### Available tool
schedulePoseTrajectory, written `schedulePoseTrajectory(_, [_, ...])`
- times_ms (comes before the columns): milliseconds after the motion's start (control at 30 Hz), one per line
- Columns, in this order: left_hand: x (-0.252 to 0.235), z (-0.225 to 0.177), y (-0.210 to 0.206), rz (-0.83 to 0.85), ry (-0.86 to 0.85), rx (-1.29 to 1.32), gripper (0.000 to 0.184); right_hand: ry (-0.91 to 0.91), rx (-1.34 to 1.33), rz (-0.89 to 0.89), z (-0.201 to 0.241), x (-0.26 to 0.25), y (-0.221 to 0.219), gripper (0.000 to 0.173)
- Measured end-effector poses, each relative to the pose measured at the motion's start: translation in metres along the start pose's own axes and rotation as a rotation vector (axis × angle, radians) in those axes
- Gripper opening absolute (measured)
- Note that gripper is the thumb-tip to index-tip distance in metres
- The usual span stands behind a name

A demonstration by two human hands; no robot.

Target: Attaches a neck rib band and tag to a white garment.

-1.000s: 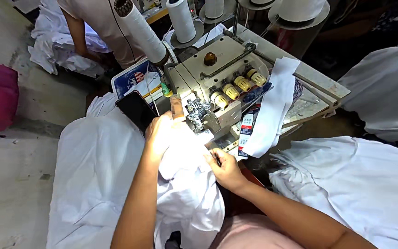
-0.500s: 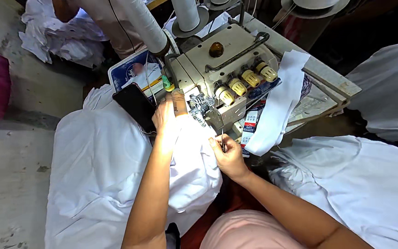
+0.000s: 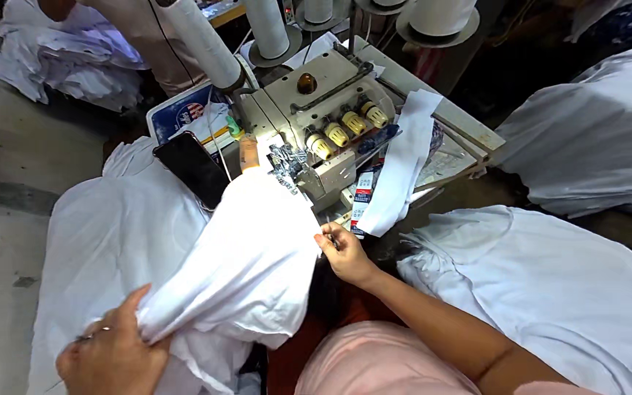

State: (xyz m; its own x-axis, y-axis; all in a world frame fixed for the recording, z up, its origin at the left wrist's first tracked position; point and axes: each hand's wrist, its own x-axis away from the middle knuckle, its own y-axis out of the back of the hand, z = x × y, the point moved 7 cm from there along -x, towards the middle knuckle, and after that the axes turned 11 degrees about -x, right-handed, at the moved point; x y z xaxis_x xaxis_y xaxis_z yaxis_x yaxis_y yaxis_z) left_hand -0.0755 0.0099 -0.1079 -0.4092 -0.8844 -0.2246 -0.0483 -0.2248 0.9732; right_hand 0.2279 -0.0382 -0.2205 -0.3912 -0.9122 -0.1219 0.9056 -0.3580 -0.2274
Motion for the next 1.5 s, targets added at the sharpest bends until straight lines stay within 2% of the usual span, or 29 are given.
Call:
schedulePoseTrajectory(67, [-0.010,-0.004,-0.020,-0.014,-0.013,-0.055,0.090,-0.052,0.070,-0.002,-0.007,0.000,0.002,0.022])
schedulePoseTrajectory(200, [-0.013,-0.014,-0.084,0.356,0.074,0.035,0.095,-0.063,0.217,0.032,-0.017,0.024,0.027,0.032])
schedulePoseTrajectory(233, [-0.011,-0.013,-0.083,0.313,0.075,0.094,0.099,-0.068,0.235,-0.015,-0.021,0.035,0.040,0.031])
schedulePoseTrajectory(300, [-0.005,-0.028,-0.063,0.052,-0.009,0.259,0.100,-0.132,0.216,-0.175,-0.032,0.052,0.067,0.030])
schedulePoseTrajectory(367, [-0.003,-0.067,-0.042,-0.227,-0.137,0.490,0.077,-0.192,0.155,-0.357,-0.044,0.057,0.087,0.029])
schedulePoseTrajectory(400, [-0.006,-0.093,-0.039,-0.247,-0.188,0.647,0.061,-0.220,0.122,-0.414,-0.047,0.056,0.092,0.029])
schedulePoseTrajectory(467, [-0.013,-0.149,-0.048,-0.127,-0.306,0.900,0.041,-0.262,0.072,-0.478,-0.050,0.048,0.091,0.025])
schedulePoseTrajectory(533, [-0.023,-0.194,-0.068,0.047,-0.399,1.019,0.035,-0.284,0.020,-0.519,-0.050,0.040,0.088,0.019])
schedulePoseTrajectory(600, [-0.032,-0.220,-0.090,0.234,-0.366,1.074,0.035,-0.284,-0.060,-0.521,-0.047,0.037,0.086,0.016])
schedulePoseTrajectory(667, [-0.039,-0.234,-0.108,0.387,-0.250,1.094,0.034,-0.275,-0.163,-0.465,-0.042,0.040,0.086,0.018])
schedulePoseTrajectory(800, [-0.047,-0.254,-0.126,0.734,0.013,1.194,0.040,-0.319,-0.356,-0.330,-0.016,0.058,0.076,0.018])
schedulePoseTrajectory(867, [-0.053,-0.262,-0.133,0.819,0.164,1.373,0.033,-0.296,-0.403,-0.246,-0.006,0.068,0.066,0.020])
schedulePoseTrajectory(933, [-0.059,-0.265,-0.141,0.828,0.241,1.543,0.031,-0.247,-0.335,-0.126,-0.003,0.076,0.057,0.017])
schedulePoseTrajectory(1000, [-0.066,-0.267,-0.142,0.805,0.195,1.625,0.034,-0.198,-0.229,-0.022,-0.004,0.079,0.055,0.013])
schedulePoseTrajectory(1067, [-0.068,-0.267,-0.138,0.848,0.094,1.667,0.029,-0.118,-0.129,0.044,-0.002,0.076,0.061,0.013])
schedulePoseTrajectory(1167, [-0.063,-0.268,-0.135,0.914,0.007,1.615,0.029,0.010,-0.035,0.122,0.006,0.069,0.068,0.014])
schedulePoseTrajectory(1267, [-0.064,-0.264,-0.136,0.801,0.027,1.613,0.036,0.094,0.005,0.200,0.015,0.067,0.064,0.018])
schedulePoseTrajectory(1300, [-0.065,-0.262,-0.136,0.778,0.015,1.611,0.034,0.117,0.011,0.218,0.016,0.068,0.065,0.024])
schedulePoseTrajectory(1367, [-0.064,-0.255,-0.136,0.761,-0.014,1.589,0.024,0.135,0.092,0.205,0.018,0.068,0.076,0.062])
schedulePoseTrajectory(1400, [-0.063,-0.253,-0.137,0.772,-0.044,1.558,0.023,0.146,0.159,0.167,0.020,0.065,0.086,0.069])
schedulePoseTrajectory(1500, [-0.058,-0.254,-0.137,0.823,-0.102,1.481,0.028,0.195,0.483,0.021,0.025,0.060,0.120,0.043])
